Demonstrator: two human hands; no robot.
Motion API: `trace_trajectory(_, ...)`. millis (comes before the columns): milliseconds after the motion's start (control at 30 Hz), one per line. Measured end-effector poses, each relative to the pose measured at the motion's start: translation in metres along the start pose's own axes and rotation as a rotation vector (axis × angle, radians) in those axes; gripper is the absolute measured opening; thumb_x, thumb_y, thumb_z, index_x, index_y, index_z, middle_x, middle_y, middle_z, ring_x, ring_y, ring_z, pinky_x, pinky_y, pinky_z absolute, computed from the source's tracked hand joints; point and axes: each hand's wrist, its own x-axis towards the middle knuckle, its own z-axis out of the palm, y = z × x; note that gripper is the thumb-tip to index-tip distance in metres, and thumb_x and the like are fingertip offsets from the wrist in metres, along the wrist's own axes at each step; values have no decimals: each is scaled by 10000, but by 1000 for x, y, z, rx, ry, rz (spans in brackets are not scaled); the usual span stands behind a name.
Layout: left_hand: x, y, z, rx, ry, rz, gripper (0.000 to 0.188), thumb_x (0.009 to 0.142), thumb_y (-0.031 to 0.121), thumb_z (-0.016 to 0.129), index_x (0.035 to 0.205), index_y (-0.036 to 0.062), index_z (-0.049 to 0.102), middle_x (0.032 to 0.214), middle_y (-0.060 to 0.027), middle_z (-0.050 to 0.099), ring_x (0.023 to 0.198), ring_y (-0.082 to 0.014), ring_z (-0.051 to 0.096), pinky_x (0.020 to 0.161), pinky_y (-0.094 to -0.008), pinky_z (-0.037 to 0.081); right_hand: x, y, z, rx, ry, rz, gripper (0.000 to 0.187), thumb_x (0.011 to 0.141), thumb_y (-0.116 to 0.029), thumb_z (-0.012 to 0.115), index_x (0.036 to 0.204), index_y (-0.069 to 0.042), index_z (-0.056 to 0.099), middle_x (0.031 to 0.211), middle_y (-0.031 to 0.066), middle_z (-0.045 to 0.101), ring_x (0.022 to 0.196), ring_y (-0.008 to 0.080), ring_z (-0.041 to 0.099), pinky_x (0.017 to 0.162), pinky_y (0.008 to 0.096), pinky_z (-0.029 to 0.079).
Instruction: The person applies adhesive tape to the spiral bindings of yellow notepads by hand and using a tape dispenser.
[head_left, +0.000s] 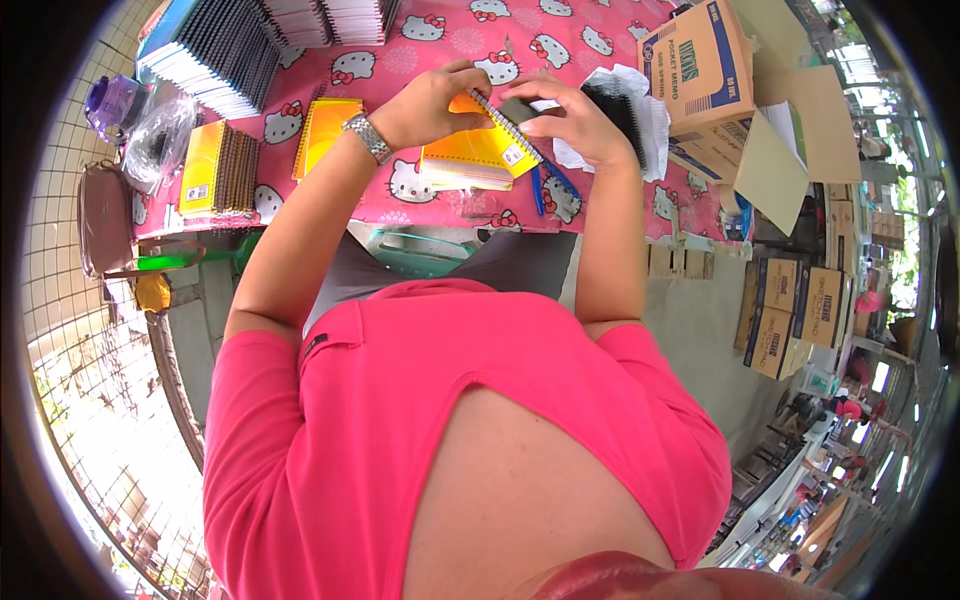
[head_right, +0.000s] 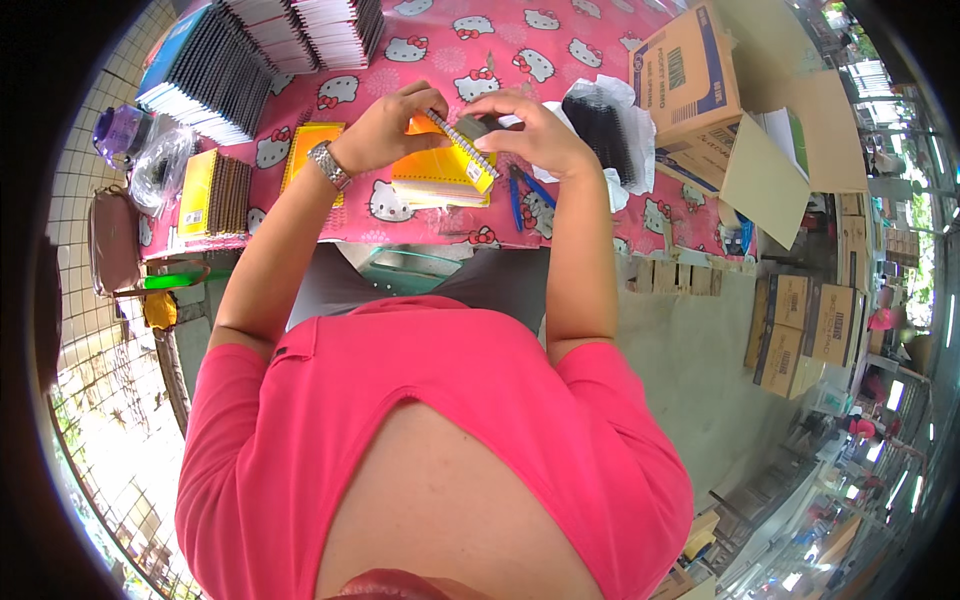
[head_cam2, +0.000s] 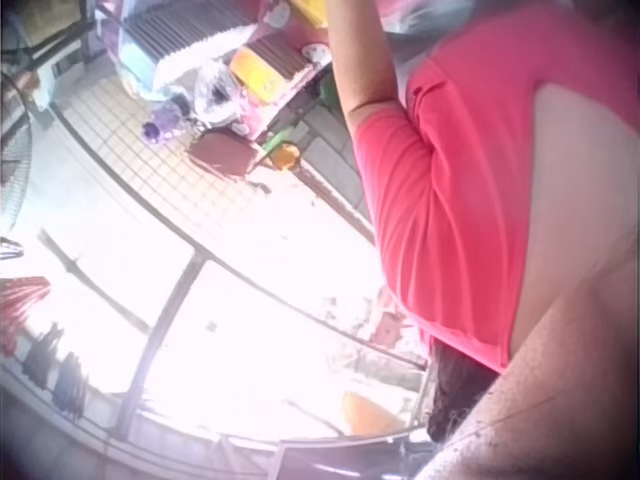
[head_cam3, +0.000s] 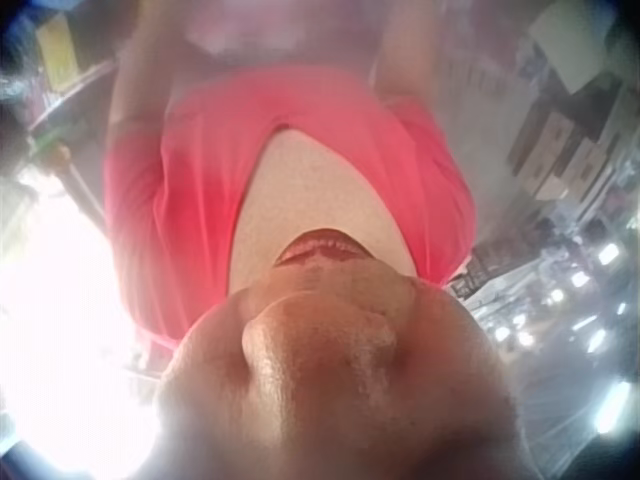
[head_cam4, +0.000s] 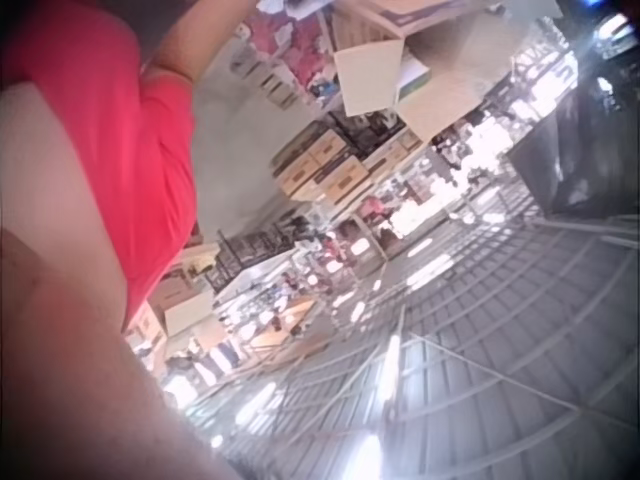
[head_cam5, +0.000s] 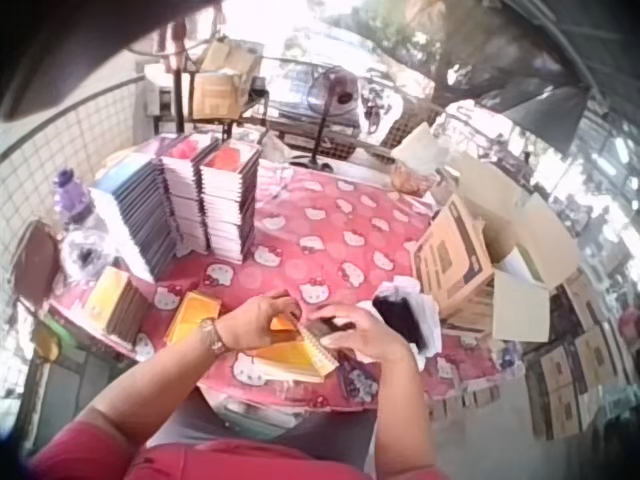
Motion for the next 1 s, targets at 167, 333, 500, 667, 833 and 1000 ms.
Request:
trace_trajectory(167,2,5,21,-70,41,-40,266,798,97,737,1011,39,589,979,-88,601,938,-233,633,798,-329,511,-18,-7,-1,-4,-42,-5,478,700,-134,646,1174,-74,652,1266,68,565,1165,175,522,977,306,423)
trace_trajectory(333,-10,-2,13,-70,181,-99,219,836,84,705,1029,38,613,878,-58,657,768,-168,656,684,-298,520,-66,22,-19,-168,632,-15,466,737,-139,721,1190,-58,649,1234,67,563,1135,164,539,920,324,456)
trace_trajectory(500,-24,8,19,-257,416,-325,195,906,86,645,1080,-3,638,795,-75,680,664,-100,671,581,-248,515,-174,121,-87,-986,1579,644,441,799,-264,728,1177,-61,625,1177,115,614,1181,320,504,1000,448,398)
trace_trajectory(667,-38,10,20,-187,388,-556,311,912,244,691,1096,-1,638,781,-96,678,671,-113,682,595,-246,521,-171,160,-35,-1391,1475,378,377,838,-284,703,1132,-72,599,1155,156,586,1132,359,496,929,502,394)
trace_trajectory(833,-41,3,31,-125,486,-236,295,934,206,652,1173,48,580,817,-97,679,685,-130,682,574,-276,520,-111,143,59,-1279,798,171,461,834,-322,691,1189,-52,572,1069,166,607,1036,359,554,882,497,412)
trace_trajectory(1000,-31,3,27,-83,349,-413,261,939,167,636,1159,37,585,765,-85,657,640,-122,660,558,-287,526,-109,146,57,-1183,844,236,551,845,-374,646,1277,-47,546,1084,190,610,930,352,597,861,458,440)
